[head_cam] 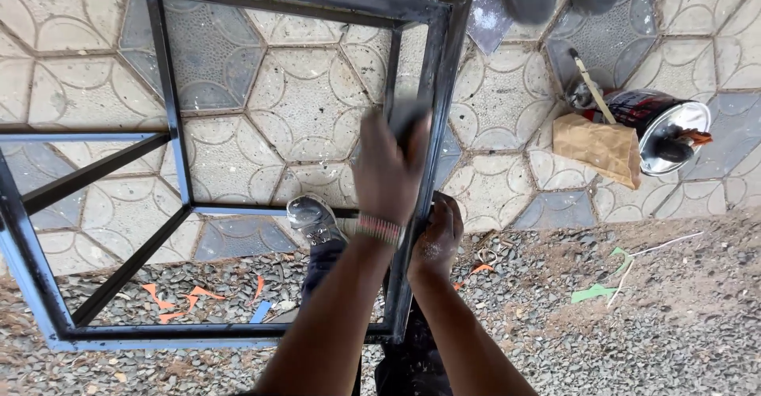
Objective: The person uses a sanding block to smooth the surface of a black metal frame lying on a tiled floor. The person systematically sands the edges and corners of the frame, adjusting their grip and position to reach different sections of the structure.
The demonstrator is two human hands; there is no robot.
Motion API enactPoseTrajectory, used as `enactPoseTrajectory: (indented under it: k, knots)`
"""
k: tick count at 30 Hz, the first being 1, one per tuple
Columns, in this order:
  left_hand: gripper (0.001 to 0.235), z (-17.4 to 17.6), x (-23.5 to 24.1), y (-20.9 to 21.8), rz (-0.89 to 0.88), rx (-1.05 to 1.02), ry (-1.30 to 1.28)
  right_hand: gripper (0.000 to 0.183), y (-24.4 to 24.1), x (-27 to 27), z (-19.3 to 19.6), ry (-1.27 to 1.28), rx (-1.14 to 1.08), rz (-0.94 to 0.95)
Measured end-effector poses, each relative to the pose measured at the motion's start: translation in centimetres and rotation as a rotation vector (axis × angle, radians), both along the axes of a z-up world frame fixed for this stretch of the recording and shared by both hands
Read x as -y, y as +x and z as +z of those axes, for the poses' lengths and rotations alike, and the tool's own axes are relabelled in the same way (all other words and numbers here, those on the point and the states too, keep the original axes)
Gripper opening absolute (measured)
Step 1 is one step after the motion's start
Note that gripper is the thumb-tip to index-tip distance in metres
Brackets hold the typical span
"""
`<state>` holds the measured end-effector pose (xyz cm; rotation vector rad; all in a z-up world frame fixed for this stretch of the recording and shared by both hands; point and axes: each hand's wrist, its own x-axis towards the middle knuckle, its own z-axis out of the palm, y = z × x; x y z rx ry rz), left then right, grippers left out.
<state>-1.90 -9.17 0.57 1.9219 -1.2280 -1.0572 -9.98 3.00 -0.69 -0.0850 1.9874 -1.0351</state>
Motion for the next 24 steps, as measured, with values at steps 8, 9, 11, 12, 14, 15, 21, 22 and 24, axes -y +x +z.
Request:
enactPoseTrajectory:
  k: [8,9,11,12,14,15,21,22,24]
  knots:
    - [0.072,-0.8,-14.5,0.7,-0.005,0.13,0.258,0.036,-1.8,-2.1,-1.1,-0.205,-0.633,0.677]
    - [0.067,-2.1,-12.8,0.2,-0.057,0.236,0.086,0.033,-1.7,-1.5,-0.6,-0.162,-0.47,0.521]
    - [0.067,-1.3,-4.5,0.1,-0.031,0.189,-0.013,0.03,-1.1,-0.1,0.1,-0.092,-0.23,0.279]
    - [0.068,-0.9,-0.5,0.0,-0.004,0.145,-0.117,0.03,-0.8,0.5,0.6,-0.028,0.011,0.033]
    - [0.067,0.6,0.2,0.2,-0.005,0.117,-0.113,0.026,-0.2,-0.1,0.0,-0.03,0.014,-0.015]
    - [0.066,1.4,0.7,0.4,-0.001,0.095,-0.108,0.023,0.1,-0.3,-0.1,-0.031,0.024,-0.058]
    - [0.076,2.3,-20.2,3.0,-0.042,-0.021,0.512,0.037,0.1,1.4,0.6,-0.054,-0.037,0.003]
    - [0.076,1.2,-19.6,2.9,-0.047,-0.024,0.513,0.037,0.0,1.4,0.8,-0.053,-0.041,-0.001]
    - [0.081,-0.4,-19.2,2.9,-0.078,-0.018,0.367,0.046,0.3,0.7,1.4,-0.037,-0.068,0.051]
